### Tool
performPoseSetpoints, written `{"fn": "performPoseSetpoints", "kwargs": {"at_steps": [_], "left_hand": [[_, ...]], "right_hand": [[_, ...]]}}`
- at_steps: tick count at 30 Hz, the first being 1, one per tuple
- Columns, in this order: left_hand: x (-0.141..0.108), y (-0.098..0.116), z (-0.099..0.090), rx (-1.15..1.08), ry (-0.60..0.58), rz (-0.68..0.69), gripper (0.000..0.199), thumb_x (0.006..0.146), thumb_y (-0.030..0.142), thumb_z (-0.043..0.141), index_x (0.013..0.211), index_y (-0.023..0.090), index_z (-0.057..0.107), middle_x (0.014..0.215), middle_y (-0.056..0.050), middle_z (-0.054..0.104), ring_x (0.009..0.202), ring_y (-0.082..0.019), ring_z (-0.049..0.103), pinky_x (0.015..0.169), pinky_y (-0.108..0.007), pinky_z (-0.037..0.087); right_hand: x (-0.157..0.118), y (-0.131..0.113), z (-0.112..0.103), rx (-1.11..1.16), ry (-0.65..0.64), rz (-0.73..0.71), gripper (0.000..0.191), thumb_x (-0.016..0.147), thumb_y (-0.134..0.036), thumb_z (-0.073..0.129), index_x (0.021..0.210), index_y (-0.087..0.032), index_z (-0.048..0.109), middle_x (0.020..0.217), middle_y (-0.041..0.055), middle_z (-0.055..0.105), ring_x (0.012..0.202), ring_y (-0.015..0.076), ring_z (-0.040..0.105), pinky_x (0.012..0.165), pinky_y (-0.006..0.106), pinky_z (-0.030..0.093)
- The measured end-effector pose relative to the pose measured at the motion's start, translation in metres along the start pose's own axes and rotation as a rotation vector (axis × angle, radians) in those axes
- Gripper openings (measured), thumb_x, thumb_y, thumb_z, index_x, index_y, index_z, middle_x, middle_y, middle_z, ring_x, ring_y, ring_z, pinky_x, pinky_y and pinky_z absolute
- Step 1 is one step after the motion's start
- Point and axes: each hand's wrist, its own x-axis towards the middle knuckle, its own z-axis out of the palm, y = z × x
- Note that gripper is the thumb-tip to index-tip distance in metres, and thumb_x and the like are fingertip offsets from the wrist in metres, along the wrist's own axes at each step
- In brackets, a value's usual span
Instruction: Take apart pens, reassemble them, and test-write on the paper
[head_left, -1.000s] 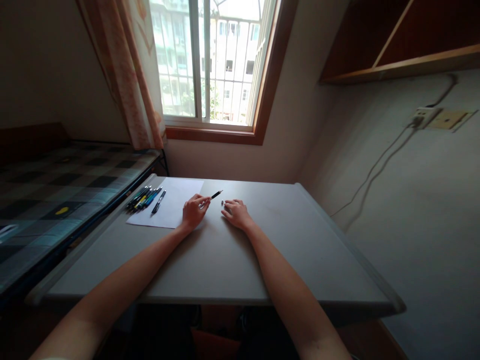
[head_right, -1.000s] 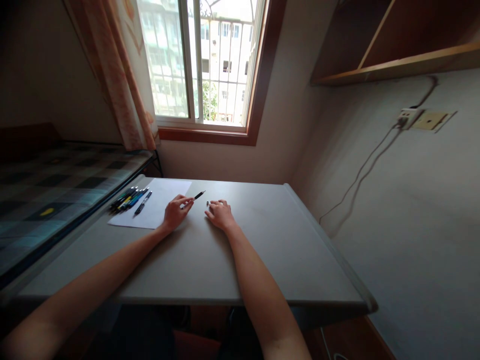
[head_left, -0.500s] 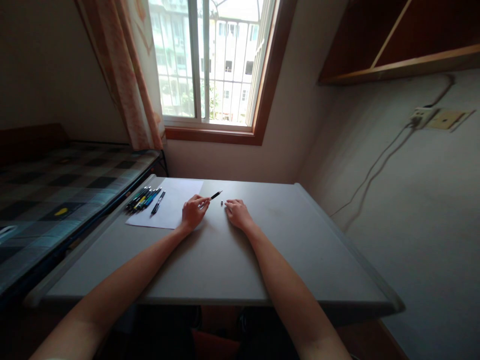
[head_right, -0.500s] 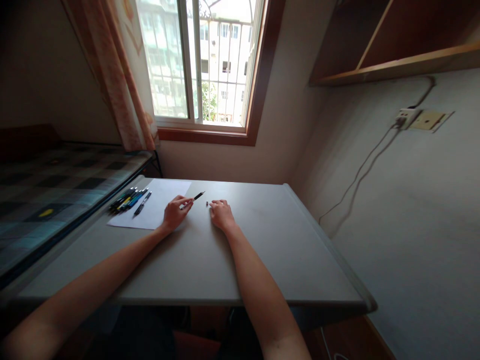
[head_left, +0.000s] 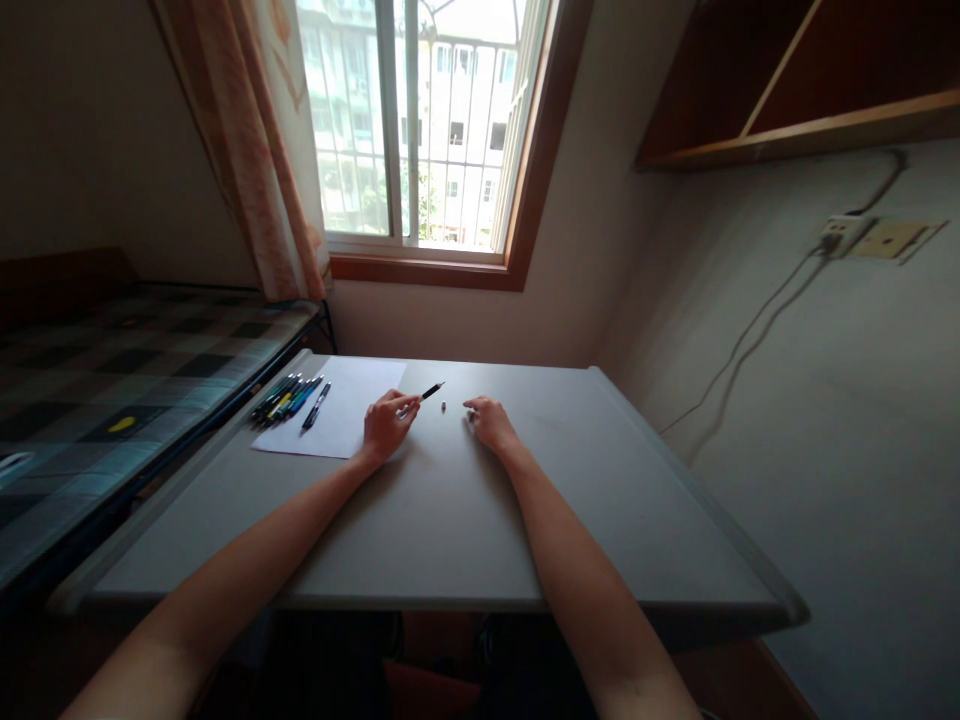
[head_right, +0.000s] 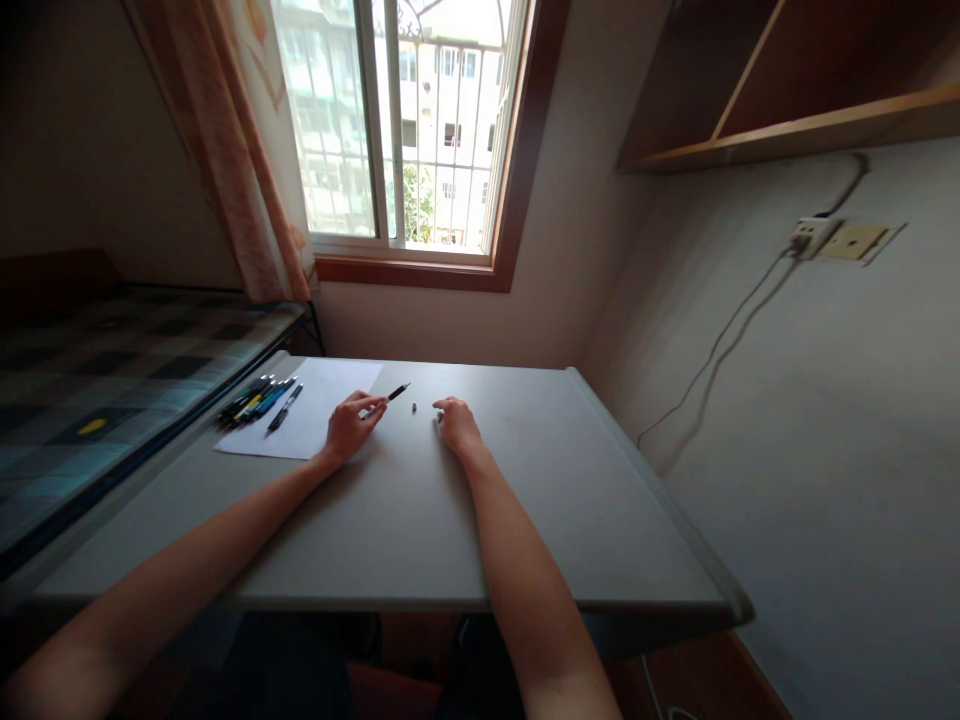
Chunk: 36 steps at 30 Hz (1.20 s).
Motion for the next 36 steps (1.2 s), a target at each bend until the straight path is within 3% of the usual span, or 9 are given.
{"fn": "performPoseSetpoints", "kwargs": {"at_steps": [10, 14, 22, 36], "left_hand": [[0.001, 0.001, 0.001, 0.011, -0.002, 0.002, 0.022, 0.083, 0.034, 0.053, 0.095, 0.025, 0.069, 0.084, -0.001, 0.063, 0.073, -0.014, 0.059, 0.066, -0.025, 0.042], [0.001, 0.003, -0.002, 0.051, -0.001, 0.014, 0.021, 0.083, 0.034, 0.054, 0.095, 0.026, 0.069, 0.084, -0.001, 0.063, 0.074, -0.014, 0.058, 0.067, -0.025, 0.04], [0.0, 0.003, -0.002, 0.142, -0.028, 0.1, 0.02, 0.083, 0.03, 0.055, 0.097, 0.031, 0.069, 0.09, -0.002, 0.062, 0.081, -0.017, 0.055, 0.073, -0.03, 0.037], [0.0, 0.0, 0.0, 0.126, -0.041, 0.048, 0.02, 0.083, 0.03, 0.055, 0.097, 0.03, 0.069, 0.089, -0.002, 0.061, 0.082, -0.017, 0.055, 0.071, -0.029, 0.038]], "right_hand": [[-0.003, -0.002, -0.008, -0.076, -0.046, 0.092, 0.016, 0.078, -0.013, 0.054, 0.081, -0.017, 0.07, 0.093, 0.0094, 0.063, 0.086, 0.0159, 0.058, 0.08, 0.025, 0.042], [-0.003, -0.005, -0.008, -0.014, 0.024, 0.088, 0.014, 0.08, -0.014, 0.053, 0.083, -0.018, 0.065, 0.089, 0.0085, 0.063, 0.082, 0.0164, 0.058, 0.075, 0.027, 0.043], [0.005, -0.017, -0.008, 0.446, 0.306, -0.09, 0.014, 0.082, -0.02, 0.049, 0.084, -0.017, 0.063, 0.086, 0.0049, 0.063, 0.072, 0.0127, 0.058, 0.063, 0.024, 0.047], [0.004, -0.022, -0.009, 0.498, 0.327, -0.167, 0.014, 0.082, -0.02, 0.052, 0.082, -0.016, 0.065, 0.082, 0.0042, 0.06, 0.065, 0.0108, 0.056, 0.06, 0.023, 0.048]]}}
